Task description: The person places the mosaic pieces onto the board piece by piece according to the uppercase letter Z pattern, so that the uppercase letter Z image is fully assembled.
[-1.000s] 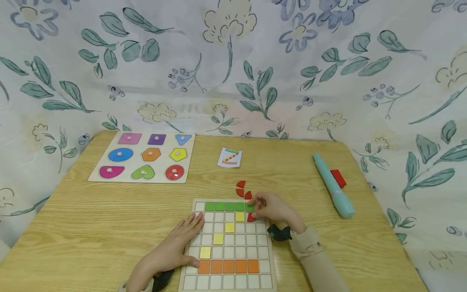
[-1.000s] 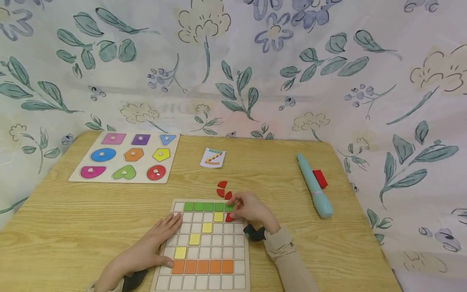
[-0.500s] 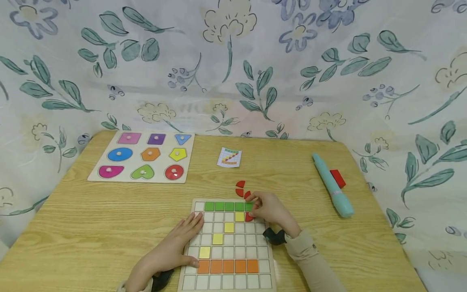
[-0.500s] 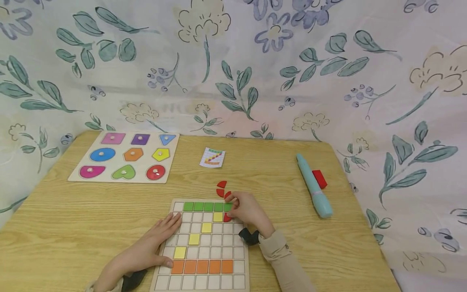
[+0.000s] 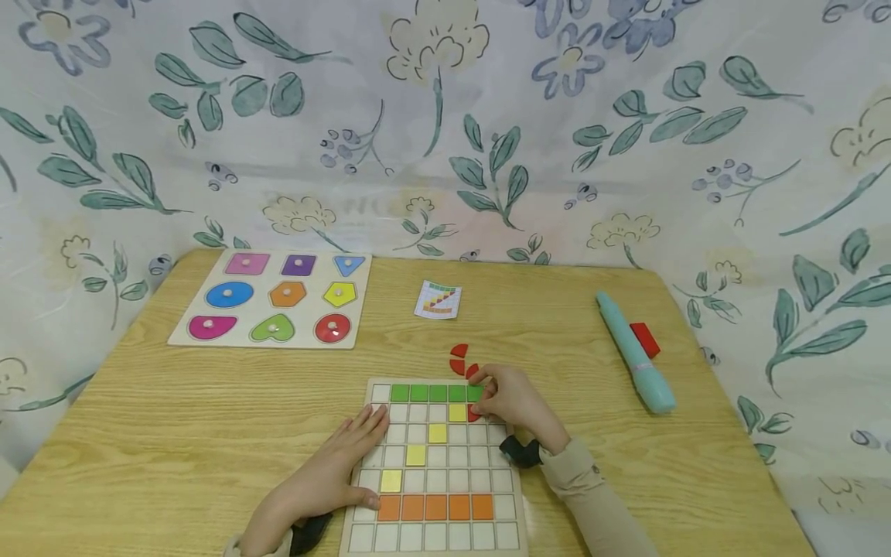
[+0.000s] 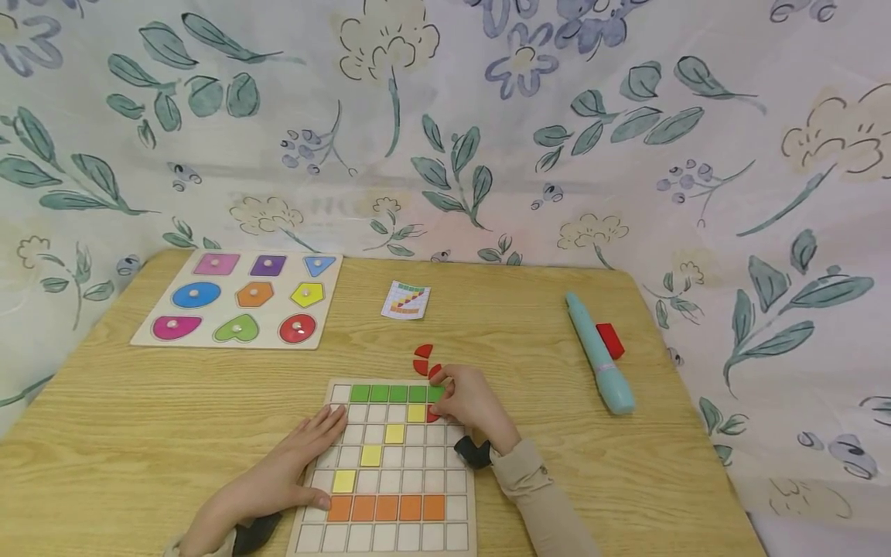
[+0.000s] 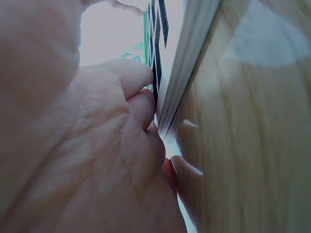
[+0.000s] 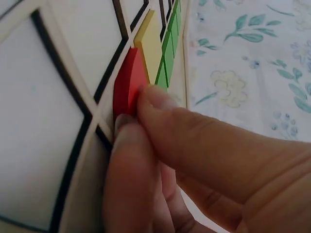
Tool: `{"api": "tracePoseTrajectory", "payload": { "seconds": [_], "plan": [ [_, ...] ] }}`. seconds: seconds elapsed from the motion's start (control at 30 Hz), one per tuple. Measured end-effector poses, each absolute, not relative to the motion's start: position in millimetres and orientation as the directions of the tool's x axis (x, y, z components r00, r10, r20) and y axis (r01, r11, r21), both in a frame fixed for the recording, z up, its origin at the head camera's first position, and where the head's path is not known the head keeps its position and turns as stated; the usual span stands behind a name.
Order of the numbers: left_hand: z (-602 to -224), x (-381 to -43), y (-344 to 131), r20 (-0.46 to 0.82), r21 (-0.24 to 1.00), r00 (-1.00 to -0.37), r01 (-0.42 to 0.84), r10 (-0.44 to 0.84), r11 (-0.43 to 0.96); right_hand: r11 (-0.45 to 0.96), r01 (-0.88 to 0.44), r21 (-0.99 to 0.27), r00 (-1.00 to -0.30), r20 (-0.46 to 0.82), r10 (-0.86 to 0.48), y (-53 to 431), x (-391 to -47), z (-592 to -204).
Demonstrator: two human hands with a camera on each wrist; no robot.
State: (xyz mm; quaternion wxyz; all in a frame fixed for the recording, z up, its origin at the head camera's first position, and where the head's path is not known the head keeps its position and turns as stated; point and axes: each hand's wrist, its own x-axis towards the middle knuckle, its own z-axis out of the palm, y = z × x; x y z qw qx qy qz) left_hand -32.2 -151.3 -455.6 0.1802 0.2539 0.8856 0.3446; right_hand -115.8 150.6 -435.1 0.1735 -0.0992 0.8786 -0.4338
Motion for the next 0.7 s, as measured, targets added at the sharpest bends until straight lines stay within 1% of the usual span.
{"api": "tracePoseTrajectory", "payload": {
  "seconds": [0.17,0.57,0.7],
  "plan": [
    [-453.8,-31.5,-152.0,-0.137,0.7,-0.807,0.332,0.575,0.632,0.653,-0.096,-0.751,-0.927,-0.171,-0.333,147.2,-115.0,-432.8],
    [-454.7,-33.2,-150.3,-0.126,0.693,-0.801,0.351,0.585,0.629,0.703,-0.138,-0.698,-0.935,-0.142,-0.324,146.3,-112.7,-431.2],
    [-455.7,-33.0,-151.3,-0.129,0.694,-0.802,0.347,0.583,0.631,0.672,-0.174,-0.719,-0.911,-0.141,-0.387,146.7,-113.3,-432.2]
  ]
}}
